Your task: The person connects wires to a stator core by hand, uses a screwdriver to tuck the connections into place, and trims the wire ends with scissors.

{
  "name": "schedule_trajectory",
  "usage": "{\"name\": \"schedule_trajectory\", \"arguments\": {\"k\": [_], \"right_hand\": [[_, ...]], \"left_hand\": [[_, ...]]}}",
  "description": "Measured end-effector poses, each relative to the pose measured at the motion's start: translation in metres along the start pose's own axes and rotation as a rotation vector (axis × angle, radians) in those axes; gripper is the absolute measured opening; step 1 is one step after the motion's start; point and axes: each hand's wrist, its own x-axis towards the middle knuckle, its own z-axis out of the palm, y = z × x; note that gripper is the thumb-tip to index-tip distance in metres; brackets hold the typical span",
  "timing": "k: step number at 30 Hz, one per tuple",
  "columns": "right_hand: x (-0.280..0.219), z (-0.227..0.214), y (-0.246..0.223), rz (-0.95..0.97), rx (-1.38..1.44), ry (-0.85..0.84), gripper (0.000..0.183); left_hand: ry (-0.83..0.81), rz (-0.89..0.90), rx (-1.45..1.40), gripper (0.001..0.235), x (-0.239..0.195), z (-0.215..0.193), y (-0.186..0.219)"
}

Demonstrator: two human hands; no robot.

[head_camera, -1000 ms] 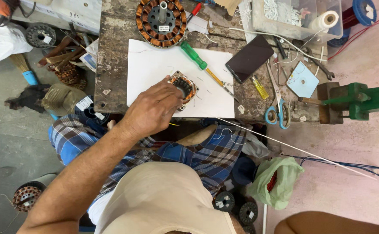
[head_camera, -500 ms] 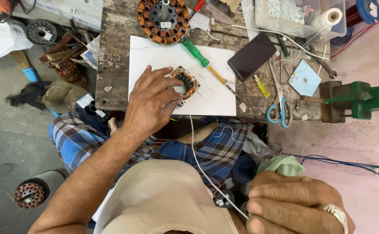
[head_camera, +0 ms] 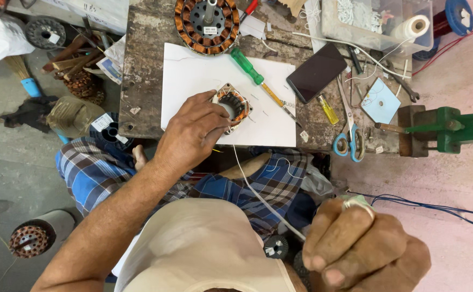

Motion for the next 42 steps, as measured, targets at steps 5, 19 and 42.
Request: {"name": "schedule_trajectory", "arguments": {"k": [5,19,42], "right_hand": [[0.004,-0.008,0.023,-0.103,-0.769,0.177,0.009],[0.011,-0.064,0.082,-0.09,-1.561,-0.626,0.034],[0.012,-0.049,0.108,0.06,-1.44,-0.668,0.041]], "left_hand": [[-0.04,0.208,0.083,0.013,-0.008,-0.004,0.003],[-0.054,0.434,0.237,0.01,-0.011,-0.011,0.008],[-0.036,0.262,0.178,0.013,-0.008,-0.003,0.002]]}}
